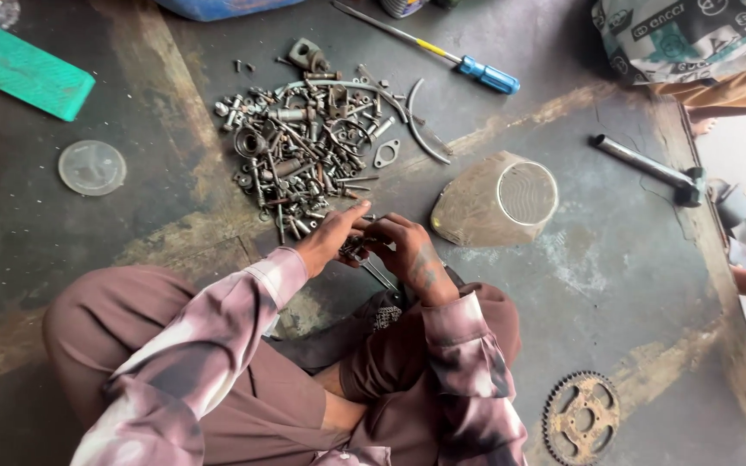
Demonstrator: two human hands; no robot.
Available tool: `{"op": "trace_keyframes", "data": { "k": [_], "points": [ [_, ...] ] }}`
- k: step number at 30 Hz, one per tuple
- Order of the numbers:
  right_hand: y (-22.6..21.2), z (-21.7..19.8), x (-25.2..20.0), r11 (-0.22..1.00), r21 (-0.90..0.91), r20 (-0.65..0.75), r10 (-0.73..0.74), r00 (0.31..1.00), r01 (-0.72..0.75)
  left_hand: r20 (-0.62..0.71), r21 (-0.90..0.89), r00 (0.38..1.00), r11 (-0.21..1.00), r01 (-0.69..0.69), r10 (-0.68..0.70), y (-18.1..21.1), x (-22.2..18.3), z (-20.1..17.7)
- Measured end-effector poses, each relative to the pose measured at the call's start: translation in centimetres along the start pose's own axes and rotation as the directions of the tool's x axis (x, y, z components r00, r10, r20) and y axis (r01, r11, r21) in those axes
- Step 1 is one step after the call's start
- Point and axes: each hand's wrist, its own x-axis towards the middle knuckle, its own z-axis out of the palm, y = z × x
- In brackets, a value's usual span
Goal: Inspecting and sorting various bolts, nuts, and metal fasteners from a pile on the floor.
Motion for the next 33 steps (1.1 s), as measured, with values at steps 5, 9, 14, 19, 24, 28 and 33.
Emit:
{"op": "trace_keyframes", "data": {
  "k": [5,9,14,19,24,28,33],
  "points": [
    [-0.2,-0.1,0.2,0.993,0.116,-0.012,-0.017,1.0,0.018,0.011,0.021,1.0,1.0,-0.018,0.017,0.3,-0.3,0.0],
    [-0.2,-0.4,-0.5,0.991,0.066,-0.162,-0.103,0.981,0.115,-0.037,-0.028,0.998,0.998,-0.05,0.049,0.4,0.1,0.3],
    [-1.4,-4.0,-1.4,0.955,-0.287,-0.665,-0.251,0.703,0.07,-0.093,-0.103,0.995,0.993,-0.057,0.047,0.3,0.7,-0.1],
    [2.9,-6.3,-3.1,0.844,-0.502,-0.847,-0.435,0.307,-0.189,-0.112,-0.055,0.99,0.995,-0.087,0.081,0.5,0.4,-0.2],
    [0.1,-7.3,-2.9,0.87,-0.398,-0.901,-0.313,0.299,-0.29,-0.131,-0.011,0.989,0.998,-0.069,0.067,0.5,0.2,-0.1],
    [-0.9,-5.5,-2.7,0.895,-0.414,-0.862,-0.326,0.389,-0.167,-0.123,-0.104,0.988,0.988,-0.111,0.098,0.3,0.2,0.1],
    [-1.5,-1.8,-1.6,0.97,-0.203,-0.374,-0.206,0.904,0.137,0.001,-0.151,0.989,0.978,-0.144,0.146,0.1,0.0,0.4]
  ]
}}
